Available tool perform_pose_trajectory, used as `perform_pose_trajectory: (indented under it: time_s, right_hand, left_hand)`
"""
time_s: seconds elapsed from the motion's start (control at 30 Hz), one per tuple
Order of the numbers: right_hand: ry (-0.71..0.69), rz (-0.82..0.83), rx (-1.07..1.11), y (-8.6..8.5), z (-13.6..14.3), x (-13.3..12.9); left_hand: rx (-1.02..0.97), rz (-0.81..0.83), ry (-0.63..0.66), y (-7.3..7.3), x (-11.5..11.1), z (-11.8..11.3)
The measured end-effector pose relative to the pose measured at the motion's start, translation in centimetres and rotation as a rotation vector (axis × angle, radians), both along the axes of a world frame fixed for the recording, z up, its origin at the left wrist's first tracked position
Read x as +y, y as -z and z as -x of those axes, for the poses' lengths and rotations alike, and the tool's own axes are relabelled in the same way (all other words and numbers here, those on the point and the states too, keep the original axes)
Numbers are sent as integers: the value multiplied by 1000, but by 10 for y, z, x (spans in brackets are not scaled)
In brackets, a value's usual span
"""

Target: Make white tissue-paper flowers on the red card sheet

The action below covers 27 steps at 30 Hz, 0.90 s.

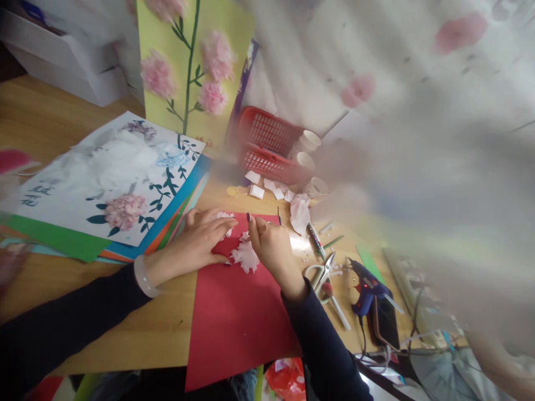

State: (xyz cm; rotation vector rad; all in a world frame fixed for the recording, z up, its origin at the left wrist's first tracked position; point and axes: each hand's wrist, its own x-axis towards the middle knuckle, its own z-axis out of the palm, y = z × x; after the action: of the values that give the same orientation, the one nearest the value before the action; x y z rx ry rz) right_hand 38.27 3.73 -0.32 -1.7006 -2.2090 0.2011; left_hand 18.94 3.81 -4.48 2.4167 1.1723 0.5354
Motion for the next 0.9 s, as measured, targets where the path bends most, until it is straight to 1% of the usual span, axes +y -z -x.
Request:
perform_pose_trajectory:
  time_s: [0.2, 0.3, 0.4, 0.5, 0.63, 0.7, 0.77, 0.83, 0.9]
  right_hand:
    - [-54, -8, -201, -4, 7, 9]
    - [-120, -20, -310, -4, 13, 16]
    - [-179, 36, -379, -5, 22, 30]
    - [-129, 102, -322, -9, 28, 45]
    - [-41, 143, -106, -15, 26, 53]
    - [-30, 115, -34, -18, 22, 52]
    - [-24, 65, -8, -19, 16, 50]
    - [-15, 23, -15, -17, 12, 48]
    - [-8, 18, -38, -14, 9, 45]
  left_hand:
    - [46, -63, 32, 6, -3, 1]
    - [41, -79, 24, 8, -3, 1]
    - [46, -80, 16, 8, -3, 1]
    - [50, -69, 13, 6, -2, 1]
    - [54, -63, 10, 7, -1, 1]
    - [57, -77, 6, 9, -1, 1]
    - [63, -91, 0, 11, -1, 1]
    - [72, -102, -3, 11, -1, 2]
    - [85, -108, 1, 11, -1, 2]
